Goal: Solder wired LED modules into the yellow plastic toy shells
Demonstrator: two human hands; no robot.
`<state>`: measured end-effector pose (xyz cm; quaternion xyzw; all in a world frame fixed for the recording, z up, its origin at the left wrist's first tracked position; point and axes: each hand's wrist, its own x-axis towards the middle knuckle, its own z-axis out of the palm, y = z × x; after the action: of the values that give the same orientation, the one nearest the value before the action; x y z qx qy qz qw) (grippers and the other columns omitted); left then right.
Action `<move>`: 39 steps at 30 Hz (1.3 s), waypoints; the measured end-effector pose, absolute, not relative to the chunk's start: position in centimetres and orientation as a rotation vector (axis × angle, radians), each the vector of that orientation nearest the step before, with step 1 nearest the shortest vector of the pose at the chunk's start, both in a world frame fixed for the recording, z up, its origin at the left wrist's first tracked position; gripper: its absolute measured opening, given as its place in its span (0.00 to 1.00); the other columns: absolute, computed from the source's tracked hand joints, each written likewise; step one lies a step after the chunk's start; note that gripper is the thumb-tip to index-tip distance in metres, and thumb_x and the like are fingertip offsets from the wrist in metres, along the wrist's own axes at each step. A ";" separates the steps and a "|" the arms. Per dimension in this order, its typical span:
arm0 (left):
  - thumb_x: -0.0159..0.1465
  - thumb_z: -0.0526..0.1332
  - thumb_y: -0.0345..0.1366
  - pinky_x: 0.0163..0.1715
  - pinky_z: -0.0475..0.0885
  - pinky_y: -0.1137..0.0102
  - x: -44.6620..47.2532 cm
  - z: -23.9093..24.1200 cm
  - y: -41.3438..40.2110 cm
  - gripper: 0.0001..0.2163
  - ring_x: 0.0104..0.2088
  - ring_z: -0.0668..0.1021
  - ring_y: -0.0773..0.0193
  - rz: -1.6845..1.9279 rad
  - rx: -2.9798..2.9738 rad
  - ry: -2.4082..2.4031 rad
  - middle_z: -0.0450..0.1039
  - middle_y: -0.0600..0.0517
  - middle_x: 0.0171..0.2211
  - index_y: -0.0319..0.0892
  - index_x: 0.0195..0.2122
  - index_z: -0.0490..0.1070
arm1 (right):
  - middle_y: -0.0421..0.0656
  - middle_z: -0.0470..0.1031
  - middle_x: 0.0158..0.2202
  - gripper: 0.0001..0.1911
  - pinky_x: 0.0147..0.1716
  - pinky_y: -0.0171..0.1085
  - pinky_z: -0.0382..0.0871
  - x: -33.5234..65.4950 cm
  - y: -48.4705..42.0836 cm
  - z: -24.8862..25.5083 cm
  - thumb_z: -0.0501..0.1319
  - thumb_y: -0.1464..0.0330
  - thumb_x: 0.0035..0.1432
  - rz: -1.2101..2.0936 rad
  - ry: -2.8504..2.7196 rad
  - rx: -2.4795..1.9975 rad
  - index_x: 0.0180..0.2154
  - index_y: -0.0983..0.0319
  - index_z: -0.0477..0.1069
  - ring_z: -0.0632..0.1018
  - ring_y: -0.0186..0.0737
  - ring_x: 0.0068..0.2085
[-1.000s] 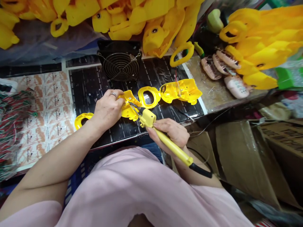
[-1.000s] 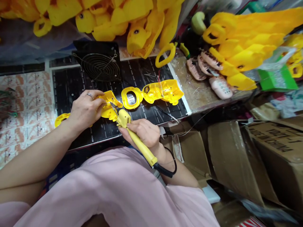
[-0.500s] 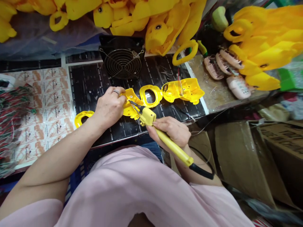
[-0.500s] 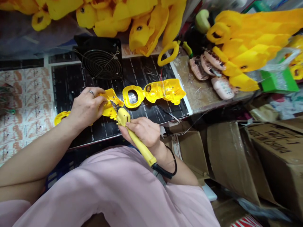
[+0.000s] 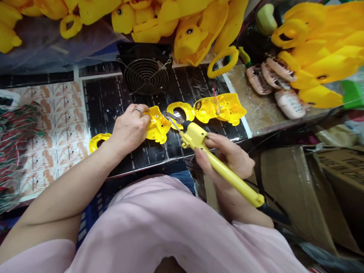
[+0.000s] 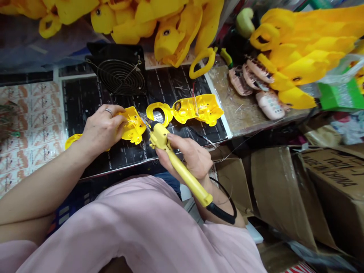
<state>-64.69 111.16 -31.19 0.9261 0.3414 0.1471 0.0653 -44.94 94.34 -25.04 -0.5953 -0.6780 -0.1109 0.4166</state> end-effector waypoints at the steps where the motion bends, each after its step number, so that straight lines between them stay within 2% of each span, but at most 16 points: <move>1: 0.68 0.58 0.29 0.40 0.80 0.61 -64.7 -31.2 111.2 0.10 0.52 0.78 0.50 0.445 2.778 1.032 0.79 0.42 0.52 0.41 0.39 0.80 | 0.40 0.85 0.38 0.25 0.35 0.33 0.84 -45.0 94.3 -25.0 0.71 0.72 0.60 -0.282 -1.697 -1.520 0.58 0.58 0.72 0.84 0.36 0.32; 4: 0.68 0.59 0.30 0.41 0.79 0.62 -64.7 -31.3 111.3 0.09 0.52 0.79 0.50 0.458 2.766 1.023 0.80 0.42 0.52 0.41 0.38 0.80 | 0.40 0.86 0.39 0.30 0.36 0.34 0.84 -45.2 94.1 -24.8 0.70 0.72 0.62 -0.268 -1.700 -1.564 0.64 0.57 0.69 0.84 0.37 0.32; 7: 0.68 0.59 0.31 0.43 0.79 0.60 -64.8 -31.2 111.5 0.09 0.50 0.81 0.50 0.459 2.812 0.977 0.81 0.42 0.51 0.41 0.37 0.80 | 0.40 0.85 0.38 0.28 0.35 0.34 0.84 -45.3 94.1 -24.7 0.70 0.72 0.62 -0.253 -1.716 -1.579 0.62 0.56 0.70 0.84 0.37 0.31; 12: 0.71 0.57 0.35 0.56 0.73 0.52 -65.2 -30.2 111.7 0.13 0.53 0.80 0.51 0.616 2.784 0.870 0.83 0.46 0.48 0.44 0.34 0.80 | 0.39 0.83 0.33 0.11 0.30 0.32 0.83 -45.0 94.3 -25.3 0.71 0.71 0.61 -0.199 -1.689 -1.443 0.44 0.59 0.74 0.83 0.35 0.30; 15: 0.71 0.58 0.37 0.56 0.71 0.52 -65.6 -29.7 111.5 0.11 0.49 0.81 0.53 0.719 2.639 0.949 0.84 0.49 0.40 0.45 0.37 0.80 | 0.36 0.81 0.30 0.10 0.28 0.32 0.82 -45.0 94.5 -25.4 0.71 0.71 0.60 -0.176 -1.684 -1.401 0.38 0.58 0.71 0.83 0.34 0.28; 18: 0.68 0.62 0.37 0.54 0.70 0.53 -65.8 -30.1 111.1 0.07 0.43 0.81 0.54 0.718 2.518 1.072 0.82 0.51 0.33 0.45 0.40 0.80 | 0.37 0.83 0.33 0.10 0.29 0.34 0.83 -45.1 94.6 -25.1 0.71 0.71 0.61 -0.168 -1.700 -1.446 0.43 0.57 0.74 0.83 0.36 0.29; 22: 0.68 0.61 0.38 0.53 0.69 0.52 -65.9 -31.5 110.4 0.08 0.43 0.79 0.51 0.746 2.547 1.144 0.81 0.49 0.34 0.45 0.35 0.80 | 0.39 0.84 0.36 0.24 0.33 0.35 0.85 -45.1 94.8 -24.7 0.70 0.70 0.63 -0.157 -1.754 -1.509 0.59 0.57 0.71 0.84 0.37 0.31; 24: 0.68 0.60 0.37 0.50 0.69 0.52 -65.9 -31.9 110.0 0.09 0.44 0.79 0.50 0.780 2.574 1.147 0.82 0.46 0.38 0.44 0.34 0.80 | 0.40 0.85 0.39 0.27 0.34 0.35 0.85 -44.9 94.9 -24.8 0.69 0.69 0.64 -0.167 -1.804 -1.488 0.63 0.57 0.69 0.84 0.37 0.32; 27: 0.69 0.60 0.38 0.49 0.68 0.51 -65.9 -31.9 109.5 0.10 0.46 0.78 0.48 0.826 2.602 1.146 0.82 0.45 0.41 0.44 0.35 0.80 | 0.41 0.86 0.41 0.25 0.34 0.35 0.85 -44.6 95.2 -24.9 0.68 0.68 0.65 -0.191 -1.879 -1.436 0.61 0.57 0.70 0.85 0.37 0.33; 34: 0.69 0.59 0.37 0.47 0.67 0.49 -66.1 -31.2 108.9 0.12 0.42 0.79 0.48 0.696 2.657 1.205 0.79 0.47 0.28 0.46 0.32 0.80 | 0.40 0.85 0.36 0.17 0.33 0.34 0.84 -44.5 95.7 -25.0 0.69 0.68 0.65 -0.207 -1.935 -1.393 0.55 0.58 0.73 0.85 0.37 0.31; 36: 0.68 0.59 0.38 0.46 0.67 0.50 -66.0 -31.2 108.8 0.12 0.41 0.79 0.48 0.681 2.660 1.208 0.79 0.47 0.27 0.46 0.31 0.80 | 0.41 0.85 0.35 0.16 0.32 0.34 0.84 -44.5 95.9 -25.1 0.70 0.69 0.63 -0.183 -1.952 -1.314 0.52 0.60 0.74 0.84 0.37 0.31; 39: 0.68 0.58 0.37 0.46 0.68 0.50 -65.8 -31.3 108.8 0.12 0.41 0.79 0.48 0.670 2.657 1.221 0.79 0.46 0.27 0.46 0.30 0.80 | 0.41 0.83 0.31 0.10 0.30 0.32 0.83 -44.5 96.3 -25.3 0.71 0.71 0.62 -0.133 -1.956 -1.210 0.44 0.62 0.74 0.84 0.36 0.30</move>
<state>-65.82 108.79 -31.33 0.8835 0.4059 0.2227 0.0711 -44.48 96.29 -25.31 -0.4797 -0.7757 -0.0528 0.4067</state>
